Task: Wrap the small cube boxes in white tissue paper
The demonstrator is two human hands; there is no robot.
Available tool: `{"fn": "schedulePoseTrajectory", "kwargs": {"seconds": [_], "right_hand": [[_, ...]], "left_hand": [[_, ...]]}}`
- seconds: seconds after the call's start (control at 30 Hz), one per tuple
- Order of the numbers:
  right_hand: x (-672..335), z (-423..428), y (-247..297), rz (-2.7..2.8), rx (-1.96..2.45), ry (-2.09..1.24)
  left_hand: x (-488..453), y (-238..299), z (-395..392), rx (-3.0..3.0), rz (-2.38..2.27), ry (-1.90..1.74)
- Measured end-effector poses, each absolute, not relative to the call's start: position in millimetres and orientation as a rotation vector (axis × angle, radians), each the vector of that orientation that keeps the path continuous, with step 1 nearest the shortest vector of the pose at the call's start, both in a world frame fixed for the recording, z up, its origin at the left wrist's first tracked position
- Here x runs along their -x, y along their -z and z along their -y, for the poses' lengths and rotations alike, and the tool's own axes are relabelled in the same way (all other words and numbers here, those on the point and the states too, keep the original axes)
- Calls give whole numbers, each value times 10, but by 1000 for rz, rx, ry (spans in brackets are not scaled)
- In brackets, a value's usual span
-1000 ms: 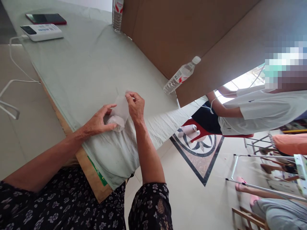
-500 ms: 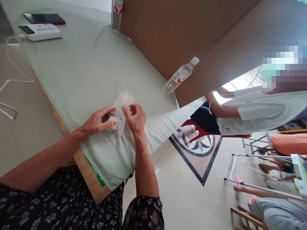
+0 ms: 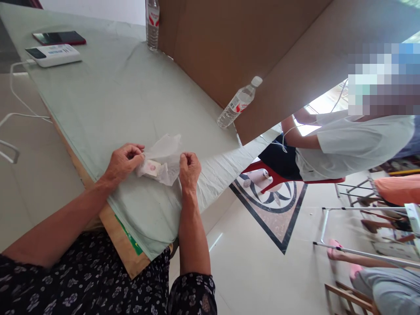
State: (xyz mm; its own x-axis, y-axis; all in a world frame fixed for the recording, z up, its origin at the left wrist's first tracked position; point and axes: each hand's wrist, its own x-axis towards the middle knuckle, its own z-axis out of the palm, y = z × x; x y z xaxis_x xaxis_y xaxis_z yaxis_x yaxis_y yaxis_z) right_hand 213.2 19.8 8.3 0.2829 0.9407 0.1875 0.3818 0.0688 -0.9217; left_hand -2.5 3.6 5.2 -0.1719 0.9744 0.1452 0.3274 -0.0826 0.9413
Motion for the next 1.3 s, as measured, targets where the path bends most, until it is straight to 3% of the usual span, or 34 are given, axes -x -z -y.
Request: {"fn": "schedulePoseTrajectory", "kwargs": {"seconds": [0.33,0.47,0.63,0.73,0.9,1.3], "right_hand": [[-2322,-350,48,1231,1607,-644],[-2306,-327,37,1286,1601,-617],[-2275,-304,54,1322,1589,-608],[-2281,-302,76,1315,1598,-574],[-2310,-326,115,1327,1702,-469],[-2370,-344,76,1260,1723,-457]], "left_hand": [[259,-260,-32,-1672,-1940,-1163],[31,-542,162,-2185,-1464,-1209],[-431,-692,59,-2496,-971,-686],[-535,-639,-223,-2432,-1081,-494],[-169,-425,-608,-2141,-1382,-595],[151,-154,-556,-2058,-1526,-559]]}}
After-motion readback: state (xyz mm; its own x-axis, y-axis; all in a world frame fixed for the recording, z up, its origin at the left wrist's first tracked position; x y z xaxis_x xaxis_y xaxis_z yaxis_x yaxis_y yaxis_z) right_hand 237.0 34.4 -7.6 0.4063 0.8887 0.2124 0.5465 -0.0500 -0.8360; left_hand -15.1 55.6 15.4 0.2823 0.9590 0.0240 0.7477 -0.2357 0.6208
